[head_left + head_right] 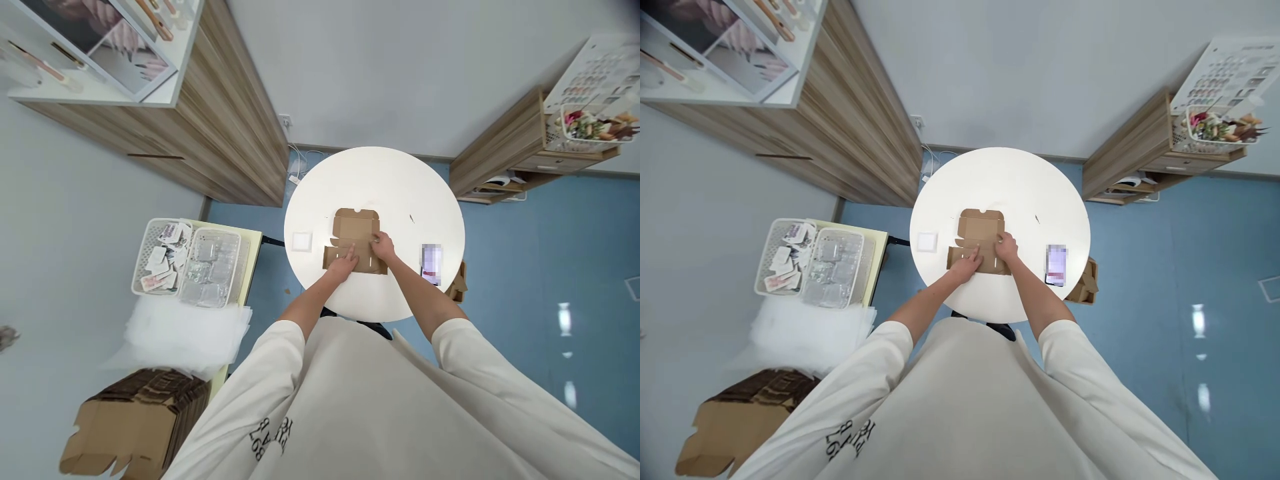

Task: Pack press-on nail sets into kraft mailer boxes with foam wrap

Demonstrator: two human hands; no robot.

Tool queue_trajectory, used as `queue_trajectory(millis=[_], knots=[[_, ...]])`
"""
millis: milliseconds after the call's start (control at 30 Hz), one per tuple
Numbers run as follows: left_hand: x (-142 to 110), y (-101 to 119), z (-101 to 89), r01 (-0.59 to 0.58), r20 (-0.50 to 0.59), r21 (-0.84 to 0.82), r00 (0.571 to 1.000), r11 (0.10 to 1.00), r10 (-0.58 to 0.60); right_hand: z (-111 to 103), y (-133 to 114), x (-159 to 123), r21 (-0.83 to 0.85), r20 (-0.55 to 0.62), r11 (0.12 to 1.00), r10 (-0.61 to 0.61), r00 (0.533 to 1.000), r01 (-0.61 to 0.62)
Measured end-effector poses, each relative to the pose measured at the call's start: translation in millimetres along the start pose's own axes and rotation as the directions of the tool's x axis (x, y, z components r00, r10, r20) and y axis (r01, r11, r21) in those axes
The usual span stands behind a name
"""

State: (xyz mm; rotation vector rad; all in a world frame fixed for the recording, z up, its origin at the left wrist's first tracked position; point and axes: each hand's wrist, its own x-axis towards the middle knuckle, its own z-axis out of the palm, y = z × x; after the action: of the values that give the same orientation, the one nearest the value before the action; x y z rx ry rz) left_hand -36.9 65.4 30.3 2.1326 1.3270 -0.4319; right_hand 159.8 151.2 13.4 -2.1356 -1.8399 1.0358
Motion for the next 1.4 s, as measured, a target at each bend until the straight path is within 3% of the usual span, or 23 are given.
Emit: queue_trajectory(millis=[300,600,733,933,1067,1167,1267,1400], knots=[[2,4,-12.6,0.016,0.014,0.001,1.000,1.000,-0.016,-8,-4,-6,0.084,-0.143,0.996,-0.001,0.990,0.013],[2,0,-9.6,-0.029,0.040,0.050,0.999,0.998,0.027,-14,5,-24,0.063,-0.115,0.998,0.031,0.993,-0.024],[1,1,-4.4,0.001,-0.025,0.053,1.000,0.999,0.001,-13,7,-27,0.064,-0.083,0.998,0.035,0.996,-0.030],[1,3,-3.6,-0.013,-0.027,0.062,1.000,0.998,0.015,-12,7,-31,-0.004,0.027,0.996,0.088,0.996,-0.088],[-2,3,-7.7,-0.006,-0.017,0.068,1.000,0.998,0.007,-11,5,-40,-0.024,-0.042,0.998,0.055,0.998,-0.056],[-3,2,-10.5,-0.012,-0.020,0.039,1.000,0.999,0.013,-11,9,-58,-0.128,-0.089,0.992,-0.023,0.996,0.012],[-3,2,-12.3,-0.022,-0.023,0.021,0.999,1.000,0.023,-8,19,-80,-0.266,-0.026,0.962,-0.077,0.997,0.067],[-1,2,-14.2,-0.018,-0.010,0.011,1.000,1.000,0.018,-2,35,-101,-0.317,0.018,0.946,-0.060,0.998,0.063]])
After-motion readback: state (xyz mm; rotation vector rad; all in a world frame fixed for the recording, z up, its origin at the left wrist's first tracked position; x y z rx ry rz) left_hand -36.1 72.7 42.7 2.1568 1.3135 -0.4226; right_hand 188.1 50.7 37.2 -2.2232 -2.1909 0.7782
